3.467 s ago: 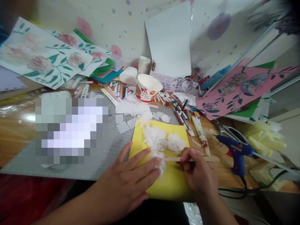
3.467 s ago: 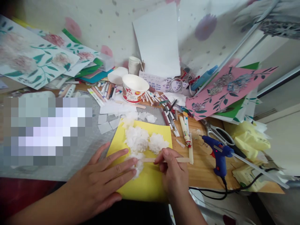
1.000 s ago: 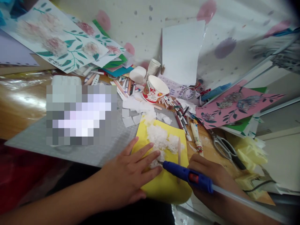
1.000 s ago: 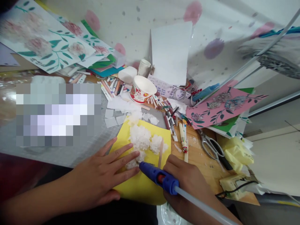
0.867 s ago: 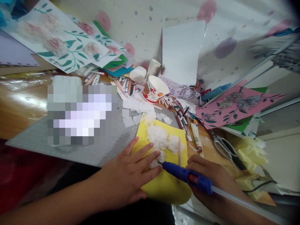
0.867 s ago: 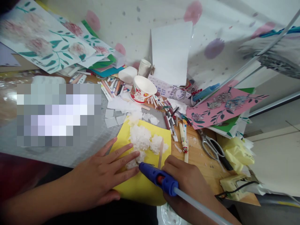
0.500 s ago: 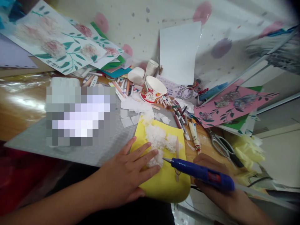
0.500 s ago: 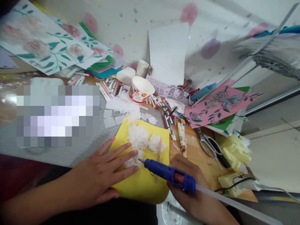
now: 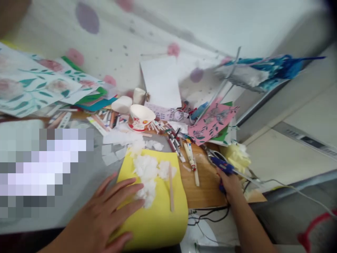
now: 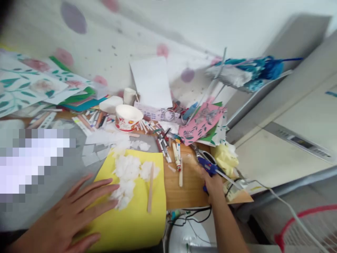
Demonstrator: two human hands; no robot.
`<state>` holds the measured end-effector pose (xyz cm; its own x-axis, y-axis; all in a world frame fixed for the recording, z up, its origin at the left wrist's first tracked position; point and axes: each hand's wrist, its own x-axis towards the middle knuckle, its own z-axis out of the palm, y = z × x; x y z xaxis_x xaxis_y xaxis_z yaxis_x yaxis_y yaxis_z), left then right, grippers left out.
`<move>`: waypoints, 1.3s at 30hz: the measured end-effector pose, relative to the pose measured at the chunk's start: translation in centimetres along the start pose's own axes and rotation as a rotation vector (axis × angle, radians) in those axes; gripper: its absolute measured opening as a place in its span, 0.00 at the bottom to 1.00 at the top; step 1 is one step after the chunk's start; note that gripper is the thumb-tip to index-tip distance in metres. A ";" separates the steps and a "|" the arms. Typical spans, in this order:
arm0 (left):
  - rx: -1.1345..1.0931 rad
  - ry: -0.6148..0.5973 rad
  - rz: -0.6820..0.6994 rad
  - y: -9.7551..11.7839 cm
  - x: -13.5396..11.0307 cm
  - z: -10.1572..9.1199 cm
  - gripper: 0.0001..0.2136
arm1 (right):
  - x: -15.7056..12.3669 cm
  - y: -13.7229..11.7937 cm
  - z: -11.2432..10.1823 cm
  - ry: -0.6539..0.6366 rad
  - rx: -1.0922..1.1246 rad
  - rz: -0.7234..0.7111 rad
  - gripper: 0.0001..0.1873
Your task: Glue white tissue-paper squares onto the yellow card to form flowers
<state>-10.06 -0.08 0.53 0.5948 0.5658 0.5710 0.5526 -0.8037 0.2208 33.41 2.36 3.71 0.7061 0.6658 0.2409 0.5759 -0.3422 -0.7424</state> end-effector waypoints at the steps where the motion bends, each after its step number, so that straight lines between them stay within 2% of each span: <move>1: -0.002 0.035 -0.008 -0.2 -0.1 0.2 0.21 | 0.4 0.1 0.0 0.010 -0.044 -0.015 0.19; 5: -0.094 0.116 -0.074 -1.1 -0.3 0.4 0.15 | -0.3 0.8 -0.9 0.051 -0.100 -0.117 0.20; 8: -0.169 0.164 -0.160 -1.6 -0.6 -0.4 0.11 | -3.7 1.8 -1.7 0.188 -0.120 -0.207 0.22; 10: -0.175 0.185 -0.208 -1.9 -0.5 -1.2 0.08 | -6.4 2.3 -1.3 0.283 -0.098 -0.290 0.17; 12: -0.147 0.205 -0.265 -2.3 -0.1 -2.4 0.07 | -8.5 2.1 0.0 0.183 -0.109 -0.598 0.11; 13: -0.125 0.234 -0.339 -2.6 0.2 -3.0 0.06 | -9.0 1.8 0.8 0.094 -0.143 -0.692 0.11; 15: -0.058 0.218 -0.461 -3.3 1.0 -4.4 0.07 | -9.0 0.8 2.8 -0.038 -0.260 -0.765 0.15; 18: 0.064 0.137 -0.673 -4.8 2.3 -5.8 0.08 | -7.4 -0.9 5.7 -0.094 -0.346 -0.790 0.21; 20: 0.143 -0.006 -0.736 -5.6 3.0 -6.0 0.09 | -6.4 -1.6 7.0 -0.106 -0.392 -0.793 0.20; 23: 0.260 -0.192 -0.710 -6.2 4.1 -5.4 0.13 | -5.9 -2.2 7.8 -0.086 -0.475 -0.790 0.19; 26: 0.301 -0.274 -0.652 -6.4 5.3 -4.5 0.16 | -6.6 -2.6 7.4 -0.031 -0.446 -0.810 0.18; 29: 0.295 -0.287 -0.641 -6.7 5.9 -4.0 0.14 | -8.8 -3.7 6.6 -0.026 -0.258 -0.864 0.16; 31: 0.297 -0.283 -0.652 -7.0 6.0 -4.0 0.11 | -10.8 -4.7 6.5 -0.154 -0.165 -0.898 0.17; 34: 0.302 -0.270 -0.675 -7.3 5.8 -4.0 0.06 | -13.5 -6.1 6.9 -0.359 -0.176 -0.877 0.20; 37: 0.312 -0.240 -0.693 -7.5 5.5 -3.8 0.05 | -14.5 -6.7 7.5 -0.454 -0.154 -0.817 0.20; 39: 0.307 -0.211 -0.701 -7.6 5.4 -3.7 0.06 | -14.2 -6.6 7.6 -0.466 -0.024 -0.751 0.20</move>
<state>-13.18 8.37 4.88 0.1300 0.9688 0.2109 0.9572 -0.1781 0.2280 16.44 0.21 0.46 -0.0986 0.9211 0.3767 0.8323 0.2838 -0.4761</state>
